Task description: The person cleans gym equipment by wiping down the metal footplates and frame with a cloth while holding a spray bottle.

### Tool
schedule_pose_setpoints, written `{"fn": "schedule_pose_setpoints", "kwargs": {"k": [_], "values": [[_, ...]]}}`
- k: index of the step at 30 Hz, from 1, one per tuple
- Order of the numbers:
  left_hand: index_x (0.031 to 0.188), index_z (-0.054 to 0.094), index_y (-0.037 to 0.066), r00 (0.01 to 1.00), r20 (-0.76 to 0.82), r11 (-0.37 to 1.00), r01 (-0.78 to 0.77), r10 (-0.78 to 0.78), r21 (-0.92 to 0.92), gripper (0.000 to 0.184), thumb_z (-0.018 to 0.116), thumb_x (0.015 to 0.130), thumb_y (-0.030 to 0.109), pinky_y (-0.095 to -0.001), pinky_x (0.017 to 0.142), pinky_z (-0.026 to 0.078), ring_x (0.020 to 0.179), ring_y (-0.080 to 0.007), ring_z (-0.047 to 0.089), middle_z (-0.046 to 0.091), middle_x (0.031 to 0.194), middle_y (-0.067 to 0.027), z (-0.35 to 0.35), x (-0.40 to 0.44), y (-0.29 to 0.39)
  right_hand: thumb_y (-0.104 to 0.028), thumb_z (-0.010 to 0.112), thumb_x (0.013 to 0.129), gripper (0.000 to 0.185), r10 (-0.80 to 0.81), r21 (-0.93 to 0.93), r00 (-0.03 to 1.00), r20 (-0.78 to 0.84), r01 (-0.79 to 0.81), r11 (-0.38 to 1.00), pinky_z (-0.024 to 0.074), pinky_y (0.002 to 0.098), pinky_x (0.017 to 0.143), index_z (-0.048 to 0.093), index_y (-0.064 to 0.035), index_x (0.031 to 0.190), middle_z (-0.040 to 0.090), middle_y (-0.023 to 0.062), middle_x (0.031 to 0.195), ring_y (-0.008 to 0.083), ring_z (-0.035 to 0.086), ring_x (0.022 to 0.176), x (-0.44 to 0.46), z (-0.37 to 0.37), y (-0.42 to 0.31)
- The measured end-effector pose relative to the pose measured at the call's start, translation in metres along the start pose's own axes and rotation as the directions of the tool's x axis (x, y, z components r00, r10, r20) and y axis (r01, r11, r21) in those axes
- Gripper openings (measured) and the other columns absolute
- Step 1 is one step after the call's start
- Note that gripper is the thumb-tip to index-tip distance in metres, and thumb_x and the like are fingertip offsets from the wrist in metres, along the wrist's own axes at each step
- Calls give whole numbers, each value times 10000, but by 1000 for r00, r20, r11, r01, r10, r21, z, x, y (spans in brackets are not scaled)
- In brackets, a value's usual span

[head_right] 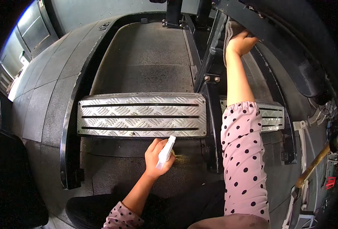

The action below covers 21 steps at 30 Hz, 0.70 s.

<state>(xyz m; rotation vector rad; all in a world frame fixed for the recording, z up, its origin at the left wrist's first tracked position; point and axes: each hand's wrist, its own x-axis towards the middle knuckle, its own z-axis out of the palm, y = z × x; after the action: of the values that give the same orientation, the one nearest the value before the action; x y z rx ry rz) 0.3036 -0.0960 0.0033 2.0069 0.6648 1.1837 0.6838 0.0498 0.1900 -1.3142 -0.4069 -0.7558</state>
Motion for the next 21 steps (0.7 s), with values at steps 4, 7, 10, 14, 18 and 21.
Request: {"fn": "schedule_pose_setpoints", "kwargs": {"k": [4, 7, 10, 14, 18, 21], "values": [[1028, 634, 3, 1000, -11, 1000, 4, -4, -2, 414, 679, 620, 57, -376, 648, 506, 705, -323, 602, 606, 850, -139, 0, 1, 1, -340, 581, 935, 598, -30, 34, 999, 41, 29, 999, 365, 498, 1032, 394, 80, 1317, 479, 307, 1319, 451, 465, 1237, -5, 1, 2], [1024, 633, -5, 1000, -23, 1000, -11, 11, -10, 409, 679, 623, 58, -373, 642, 502, 695, -322, 596, 601, 832, -142, 2, 1, 1, -453, 692, 852, 890, -199, 8, 966, 165, 200, 980, 281, 504, 1101, 258, 103, 1394, 374, 315, 1383, 445, 363, 1313, -12, -6, 19], [1020, 631, -11, 1000, -21, 1000, -14, 14, -8, 402, 678, 626, 53, -374, 637, 500, 688, -322, 590, 596, 820, -145, 2, 0, 0, -496, 734, 813, 1041, -296, 88, 923, 244, 283, 955, 254, 491, 1120, 159, 103, 1440, 359, 296, 1392, 420, 346, 1328, -7, -8, 36], [1021, 630, -14, 1000, -19, 1000, -15, 14, -18, 389, 669, 637, 37, -377, 633, 499, 684, -327, 587, 592, 817, -148, 2, 0, 1, -446, 770, 804, 1006, -138, 153, 908, 397, 83, 985, 267, 423, 1120, 206, 99, 1434, 370, 288, 1424, 360, 384, 1328, 10, -15, 37], [1033, 626, 79, 999, 13, 999, 42, -42, -4, 447, 731, 600, 118, -397, 666, 478, 740, -322, 584, 605, 925, -92, 5, -6, -4, -343, 715, 870, 704, -90, 291, 933, 350, -17, 957, 335, 380, 1076, 407, 95, 1328, 490, 248, 1367, 315, 481, 1269, 11, -25, 25], [1036, 627, 78, 999, 17, 999, 50, -50, 5, 448, 731, 602, 116, -395, 665, 477, 742, -320, 585, 606, 921, -92, 4, -5, -4, -206, 605, 949, 454, -52, 313, 962, 267, -36, 949, 360, 364, 1058, 481, 80, 1279, 543, 219, 1335, 290, 518, 1245, 11, -21, 30]]}}
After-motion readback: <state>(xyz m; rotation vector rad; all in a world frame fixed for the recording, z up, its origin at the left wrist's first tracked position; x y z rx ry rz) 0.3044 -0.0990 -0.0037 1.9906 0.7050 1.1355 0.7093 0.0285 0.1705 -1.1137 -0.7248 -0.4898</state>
